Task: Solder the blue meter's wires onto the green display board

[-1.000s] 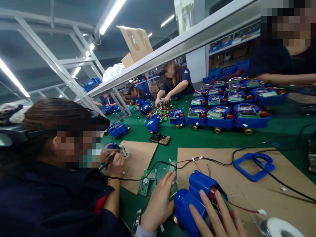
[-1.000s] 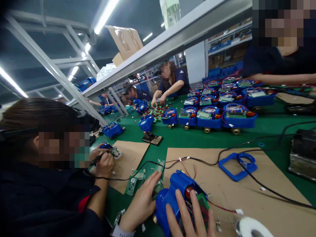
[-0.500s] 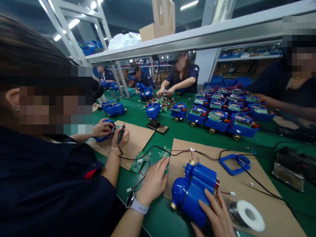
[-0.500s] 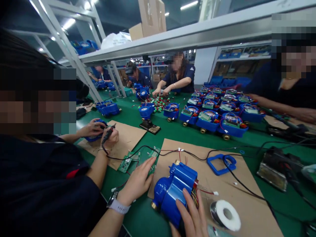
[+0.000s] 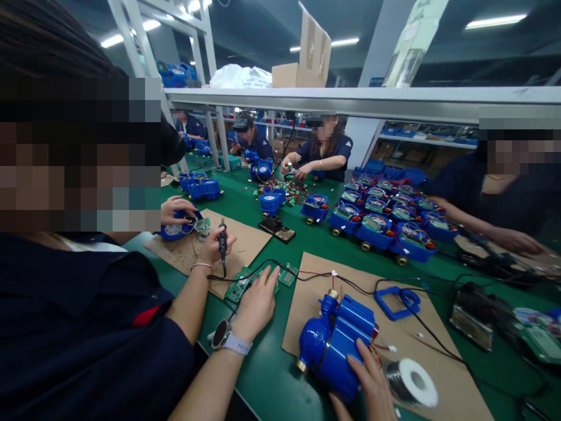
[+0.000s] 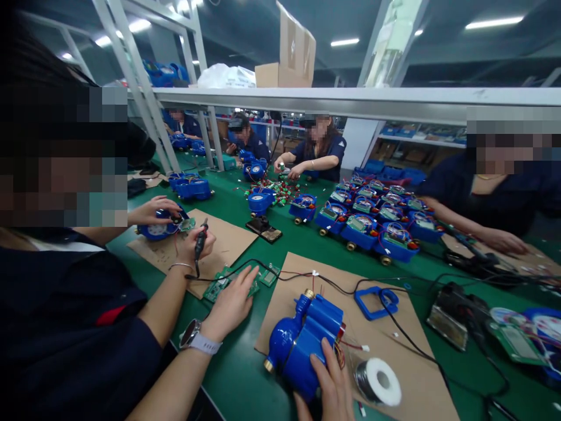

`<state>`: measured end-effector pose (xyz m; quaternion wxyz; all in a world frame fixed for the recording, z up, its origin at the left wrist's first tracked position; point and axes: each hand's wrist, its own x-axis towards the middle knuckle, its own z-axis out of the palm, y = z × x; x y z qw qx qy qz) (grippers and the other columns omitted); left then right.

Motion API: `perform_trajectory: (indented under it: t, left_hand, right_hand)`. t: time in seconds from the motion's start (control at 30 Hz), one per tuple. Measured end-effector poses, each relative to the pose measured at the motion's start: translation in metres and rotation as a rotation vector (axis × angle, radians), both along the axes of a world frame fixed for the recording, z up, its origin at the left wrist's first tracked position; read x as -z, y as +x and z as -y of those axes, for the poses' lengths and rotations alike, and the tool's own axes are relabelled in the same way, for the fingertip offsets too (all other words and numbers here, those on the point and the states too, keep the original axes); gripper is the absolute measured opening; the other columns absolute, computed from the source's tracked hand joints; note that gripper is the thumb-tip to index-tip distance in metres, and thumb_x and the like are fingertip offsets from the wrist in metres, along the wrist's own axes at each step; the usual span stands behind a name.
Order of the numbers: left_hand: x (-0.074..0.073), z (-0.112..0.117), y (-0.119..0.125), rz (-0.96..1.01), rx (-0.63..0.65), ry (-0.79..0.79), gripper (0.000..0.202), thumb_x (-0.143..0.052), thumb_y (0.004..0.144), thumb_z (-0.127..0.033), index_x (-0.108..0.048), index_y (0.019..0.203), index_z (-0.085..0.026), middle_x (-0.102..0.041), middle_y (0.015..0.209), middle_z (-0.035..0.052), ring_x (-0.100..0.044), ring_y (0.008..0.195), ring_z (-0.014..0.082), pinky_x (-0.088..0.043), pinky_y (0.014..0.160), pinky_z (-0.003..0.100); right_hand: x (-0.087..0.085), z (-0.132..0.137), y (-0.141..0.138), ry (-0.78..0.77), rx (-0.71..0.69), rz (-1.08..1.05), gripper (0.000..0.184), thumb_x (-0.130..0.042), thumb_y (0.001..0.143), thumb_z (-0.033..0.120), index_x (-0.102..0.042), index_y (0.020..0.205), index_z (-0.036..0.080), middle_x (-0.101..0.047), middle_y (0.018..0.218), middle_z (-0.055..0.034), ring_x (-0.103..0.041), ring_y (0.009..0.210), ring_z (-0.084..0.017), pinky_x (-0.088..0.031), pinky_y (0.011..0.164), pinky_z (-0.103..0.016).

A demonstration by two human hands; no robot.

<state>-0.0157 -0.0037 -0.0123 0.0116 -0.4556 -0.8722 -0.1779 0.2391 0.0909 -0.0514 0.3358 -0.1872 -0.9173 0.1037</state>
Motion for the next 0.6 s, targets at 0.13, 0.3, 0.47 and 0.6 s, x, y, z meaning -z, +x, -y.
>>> perform_trajectory:
  t: [0.13,0.3,0.47,0.6]
  left_hand:
    - [-0.003,-0.013,0.002,-0.072,0.122,0.011,0.040,-0.045,0.084,-0.012,-0.062,0.118,-0.025,-0.055,0.137,0.0026,-0.036,0.137,0.0244,-0.027,0.115,0.049]
    - [0.003,-0.027,-0.006,-0.139,0.156,0.007,0.034,-0.045,0.082,-0.009,-0.067,0.108,-0.016,-0.058,0.133,0.0122,-0.032,0.139,0.0312,-0.020,0.112,0.063]
    - [-0.004,-0.022,-0.010,-0.158,0.161,0.053,0.034,-0.040,0.090,-0.019,-0.064,0.115,-0.016,-0.055,0.136,0.0123,-0.030,0.139,0.0363,-0.018,0.107,0.070]
    - [-0.012,-0.014,0.019,0.139,0.336,0.252,0.039,-0.036,0.095,-0.038,-0.055,0.126,-0.023,-0.055,0.137,0.0077,-0.039,0.136,0.0275,-0.030,0.111,0.056]
  right_hand:
    - [-0.006,0.004,-0.002,-0.022,-0.019,0.053,0.049,-0.050,0.089,0.015,-0.033,0.135,0.019,-0.036,0.145,-0.0199,-0.035,0.135,-0.037,-0.043,0.098,-0.063]
    - [-0.023,0.014,-0.010,-0.075,-0.036,0.143,0.055,-0.044,0.089,0.010,-0.030,0.141,0.021,-0.026,0.154,-0.0116,-0.018,0.144,-0.033,-0.039,0.105,-0.061]
    - [-0.048,0.025,-0.003,-0.211,-0.039,0.259,0.076,-0.050,0.080,0.005,-0.021,0.147,0.025,-0.011,0.159,-0.0078,-0.007,0.146,-0.031,-0.037,0.108,-0.058]
    - [-0.070,0.033,0.029,-0.259,-0.017,0.293,0.083,-0.058,0.077,0.009,-0.018,0.149,0.021,-0.008,0.159,-0.0113,-0.015,0.146,-0.029,-0.039,0.109,-0.051]
